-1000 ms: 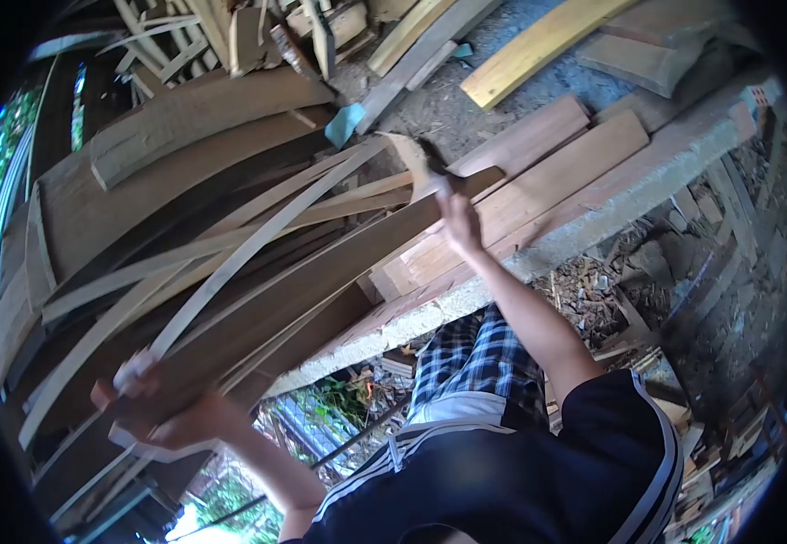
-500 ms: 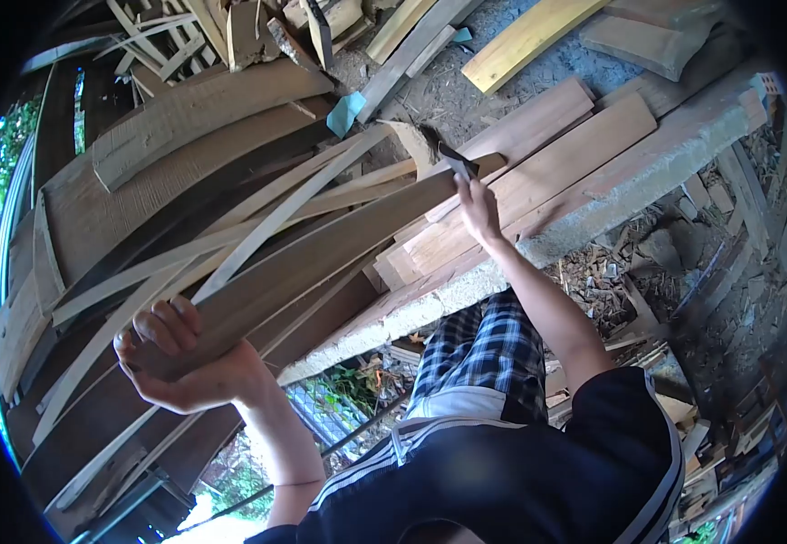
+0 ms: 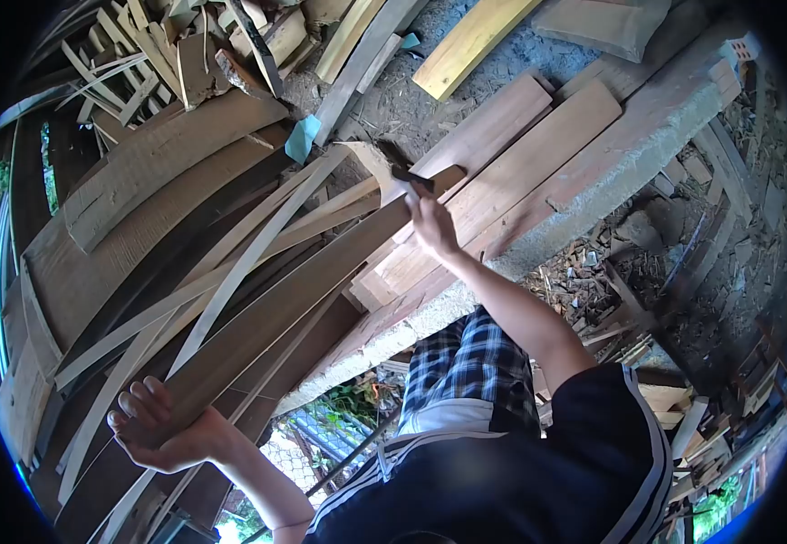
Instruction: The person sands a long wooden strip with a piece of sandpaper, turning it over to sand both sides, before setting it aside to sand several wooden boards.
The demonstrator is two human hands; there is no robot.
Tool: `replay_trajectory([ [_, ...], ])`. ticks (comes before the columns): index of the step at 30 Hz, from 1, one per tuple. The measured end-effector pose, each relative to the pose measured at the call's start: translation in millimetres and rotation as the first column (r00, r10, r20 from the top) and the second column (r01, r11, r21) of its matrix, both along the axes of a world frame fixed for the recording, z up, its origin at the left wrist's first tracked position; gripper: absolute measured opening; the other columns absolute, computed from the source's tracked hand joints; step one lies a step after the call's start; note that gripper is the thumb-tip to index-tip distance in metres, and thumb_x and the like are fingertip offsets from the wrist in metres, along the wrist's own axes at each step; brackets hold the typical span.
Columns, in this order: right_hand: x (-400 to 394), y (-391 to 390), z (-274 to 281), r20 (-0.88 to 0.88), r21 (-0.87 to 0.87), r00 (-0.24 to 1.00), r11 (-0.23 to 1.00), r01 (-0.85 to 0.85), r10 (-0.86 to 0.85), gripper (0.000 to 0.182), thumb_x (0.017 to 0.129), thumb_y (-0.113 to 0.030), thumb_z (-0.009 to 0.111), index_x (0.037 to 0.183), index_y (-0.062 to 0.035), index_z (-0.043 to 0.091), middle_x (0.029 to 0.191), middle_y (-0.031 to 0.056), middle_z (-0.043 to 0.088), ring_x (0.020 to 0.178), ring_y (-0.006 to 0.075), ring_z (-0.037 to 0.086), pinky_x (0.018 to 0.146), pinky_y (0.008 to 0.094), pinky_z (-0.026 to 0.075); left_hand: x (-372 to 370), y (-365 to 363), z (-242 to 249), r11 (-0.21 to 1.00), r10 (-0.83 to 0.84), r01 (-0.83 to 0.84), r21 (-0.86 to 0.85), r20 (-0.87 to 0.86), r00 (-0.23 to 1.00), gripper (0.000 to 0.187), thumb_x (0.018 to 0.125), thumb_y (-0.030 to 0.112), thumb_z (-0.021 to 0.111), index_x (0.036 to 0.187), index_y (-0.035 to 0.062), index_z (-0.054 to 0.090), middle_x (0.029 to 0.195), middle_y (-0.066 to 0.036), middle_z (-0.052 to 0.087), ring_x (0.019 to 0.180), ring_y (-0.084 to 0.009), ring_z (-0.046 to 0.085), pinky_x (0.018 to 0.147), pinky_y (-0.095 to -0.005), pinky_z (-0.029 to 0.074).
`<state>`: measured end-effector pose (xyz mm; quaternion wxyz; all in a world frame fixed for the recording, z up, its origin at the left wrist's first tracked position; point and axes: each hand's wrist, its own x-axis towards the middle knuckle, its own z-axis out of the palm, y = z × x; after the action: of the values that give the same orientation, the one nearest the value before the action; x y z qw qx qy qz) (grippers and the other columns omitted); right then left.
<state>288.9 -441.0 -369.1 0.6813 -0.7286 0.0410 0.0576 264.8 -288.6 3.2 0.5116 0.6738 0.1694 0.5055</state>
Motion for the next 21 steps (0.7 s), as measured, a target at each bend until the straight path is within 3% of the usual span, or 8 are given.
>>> replay_trajectory([
  [3,-7.1,16.7,20.5,-0.245,-0.142,0.970,0.989,-0.039,0.003,0.034,0.098,-0.024,0.042,0.110,0.0038,0.058,0.113,0.0212,0.060,0.102,0.0305,0.060,0.082,0.0364,0.050,5.3,2.8,0.0,1.000,0.022,-0.022,0.000,0.015,1.000,0.024,0.089,0.027,0.036,0.083,0.0069,0.047,0.061,-0.001,0.033,0.052,-0.0122,0.031,0.050,-0.0247,0.033],
  [5,-19.8,22.6,51.4,0.082,-0.164,0.995,0.986,-0.043,0.057,0.038,0.097,-0.022,0.042,0.120,0.0056,0.053,0.128,0.0228,0.052,0.120,0.0351,0.050,0.102,0.0389,0.040,-1.7,22.4,1.9,0.997,0.075,-0.075,-0.003,0.013,0.997,0.024,0.088,0.028,0.037,0.083,0.0068,0.046,0.060,-0.001,0.032,0.050,-0.0113,0.028,0.050,-0.0246,0.032],
  [8,-7.2,21.0,27.9,-0.079,-0.094,0.996,0.995,0.032,-0.039,0.038,0.098,-0.025,0.039,0.115,0.0052,0.055,0.106,0.0234,0.062,0.092,0.0330,0.063,0.078,0.0423,0.050,-31.1,88.0,11.1,0.698,-0.702,0.693,-0.178,0.019,0.712,0.039,0.086,0.033,0.040,0.104,0.0007,0.052,0.097,-0.020,0.059,0.084,-0.0313,0.063,0.079,-0.0448,0.055],
  [9,17.9,-0.6,35.8,-0.437,-0.173,0.886,0.953,-0.250,0.153,0.041,0.098,-0.031,0.039,0.105,0.0044,0.060,0.079,0.0210,0.064,0.068,0.0342,0.063,0.061,0.0448,0.049,-14.5,61.6,7.9,0.702,-0.699,0.690,-0.177,0.014,0.715,0.039,0.086,0.033,0.040,0.104,0.0007,0.052,0.097,-0.020,0.059,0.084,-0.0313,0.063,0.079,-0.0448,0.055],
  [10,13.5,17.3,-43.3,-0.277,-0.293,0.957,0.956,-0.003,-0.081,0.045,0.097,-0.035,0.040,0.093,0.0040,0.063,0.066,0.0203,0.062,0.061,0.0376,0.062,0.054,0.0466,0.048,12.8,14.0,2.0,0.960,-0.280,0.278,-0.043,-0.026,0.960,0.033,0.086,0.031,0.039,0.095,0.0022,0.051,0.080,-0.012,0.050,0.070,-0.0234,0.051,0.066,-0.0359,0.048],
  [11,26.0,8.0,-79.2,-0.348,-0.289,0.936,0.956,-0.046,-0.060,0.049,0.097,-0.036,0.040,0.081,0.0044,0.063,0.071,0.0242,0.062,0.067,0.0394,0.063,0.058,0.0474,0.049,27.9,-11.4,-2.0,0.975,0.204,-0.204,0.094,0.006,0.979,0.028,0.086,0.030,0.038,0.086,0.0036,0.049,0.063,-0.005,0.040,0.056,-0.0155,0.039,0.054,-0.0270,0.040],
  [16,39.6,-24.7,-204.6,-0.432,-0.300,0.895,0.954,-0.027,-0.111,0.048,0.092,-0.039,0.045,0.090,0.0061,0.063,0.087,0.0316,0.061,0.089,0.0445,0.060,0.077,0.0472,0.047,23.6,-13.4,-1.6,0.978,0.179,-0.180,0.107,0.018,0.984,0.029,0.087,0.029,0.038,0.085,0.0031,0.050,0.067,-0.006,0.043,0.058,-0.0158,0.041,0.055,-0.0280,0.042],
  [21,18.3,-4.9,-136.7,-0.369,-0.370,0.899,0.925,0.089,-0.234,0.043,0.094,-0.033,0.044,0.099,0.0063,0.061,0.100,0.0293,0.061,0.095,0.0430,0.059,0.082,0.0471,0.047,11.9,4.6,5.7,0.993,0.042,-0.043,0.109,0.014,0.999,0.024,0.087,0.028,0.038,0.077,0.0073,0.046,0.063,-0.002,0.033,0.055,-0.0129,0.032,0.053,-0.0272,0.033],
])
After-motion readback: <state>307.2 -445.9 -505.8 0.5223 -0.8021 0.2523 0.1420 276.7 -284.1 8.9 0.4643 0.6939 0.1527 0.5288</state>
